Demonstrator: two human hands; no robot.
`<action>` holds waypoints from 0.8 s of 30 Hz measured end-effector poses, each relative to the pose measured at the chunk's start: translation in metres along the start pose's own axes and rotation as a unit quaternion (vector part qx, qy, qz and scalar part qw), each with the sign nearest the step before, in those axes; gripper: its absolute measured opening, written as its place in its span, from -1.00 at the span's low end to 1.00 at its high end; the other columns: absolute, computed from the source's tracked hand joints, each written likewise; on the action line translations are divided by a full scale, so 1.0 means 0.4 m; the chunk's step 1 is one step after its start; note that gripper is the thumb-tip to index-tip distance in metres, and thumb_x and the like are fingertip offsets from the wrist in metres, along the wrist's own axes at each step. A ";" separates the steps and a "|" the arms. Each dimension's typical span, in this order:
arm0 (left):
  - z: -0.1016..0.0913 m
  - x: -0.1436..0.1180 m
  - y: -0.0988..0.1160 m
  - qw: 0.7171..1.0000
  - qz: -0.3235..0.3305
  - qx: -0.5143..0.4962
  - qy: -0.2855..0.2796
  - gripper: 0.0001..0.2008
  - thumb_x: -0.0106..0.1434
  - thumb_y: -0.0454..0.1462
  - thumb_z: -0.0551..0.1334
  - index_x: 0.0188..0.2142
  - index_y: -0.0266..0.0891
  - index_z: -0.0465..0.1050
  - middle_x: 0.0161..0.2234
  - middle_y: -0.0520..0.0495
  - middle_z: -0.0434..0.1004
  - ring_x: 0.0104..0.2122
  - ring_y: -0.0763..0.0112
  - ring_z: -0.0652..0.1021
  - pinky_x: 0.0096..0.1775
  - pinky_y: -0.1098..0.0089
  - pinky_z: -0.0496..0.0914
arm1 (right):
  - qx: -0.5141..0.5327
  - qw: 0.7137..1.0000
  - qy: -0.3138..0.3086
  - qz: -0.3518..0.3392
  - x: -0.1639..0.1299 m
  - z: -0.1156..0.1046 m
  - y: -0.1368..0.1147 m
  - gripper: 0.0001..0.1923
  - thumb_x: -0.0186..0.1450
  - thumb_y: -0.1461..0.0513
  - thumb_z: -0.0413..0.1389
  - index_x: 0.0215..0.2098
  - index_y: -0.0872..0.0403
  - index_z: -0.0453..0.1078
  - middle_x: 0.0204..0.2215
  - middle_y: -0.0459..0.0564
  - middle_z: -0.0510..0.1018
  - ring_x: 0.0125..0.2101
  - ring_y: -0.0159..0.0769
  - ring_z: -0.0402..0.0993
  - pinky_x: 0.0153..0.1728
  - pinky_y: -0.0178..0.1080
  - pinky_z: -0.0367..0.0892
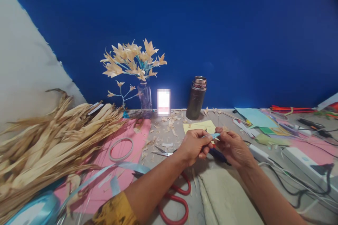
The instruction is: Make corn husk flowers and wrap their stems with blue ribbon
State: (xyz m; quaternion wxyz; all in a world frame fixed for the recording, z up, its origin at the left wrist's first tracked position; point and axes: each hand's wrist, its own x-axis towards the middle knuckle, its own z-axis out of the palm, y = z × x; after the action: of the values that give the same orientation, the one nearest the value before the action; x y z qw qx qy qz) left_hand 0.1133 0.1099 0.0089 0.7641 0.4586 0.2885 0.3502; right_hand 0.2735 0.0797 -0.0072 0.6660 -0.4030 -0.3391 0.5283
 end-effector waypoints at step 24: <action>0.000 -0.014 0.003 0.988 -0.112 -0.091 -0.044 -0.80 0.05 -0.27 0.41 -0.42 -0.39 0.50 -0.62 0.08 0.35 -0.74 0.73 0.20 -0.72 0.62 -0.06 | 0.019 0.996 -0.048 0.077 -0.010 0.010 -0.011 -0.61 -0.08 0.02 0.49 -0.41 0.04 0.57 -0.54 -0.14 0.50 -0.51 -0.36 0.41 -0.40 -0.25 0.41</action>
State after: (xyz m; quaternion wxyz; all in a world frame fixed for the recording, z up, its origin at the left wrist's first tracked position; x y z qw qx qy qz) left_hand 0.1095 0.1058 0.0106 0.8492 0.3665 0.2711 0.2664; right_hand 0.2709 0.0760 -0.0016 0.6141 -0.3893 -0.3283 0.6029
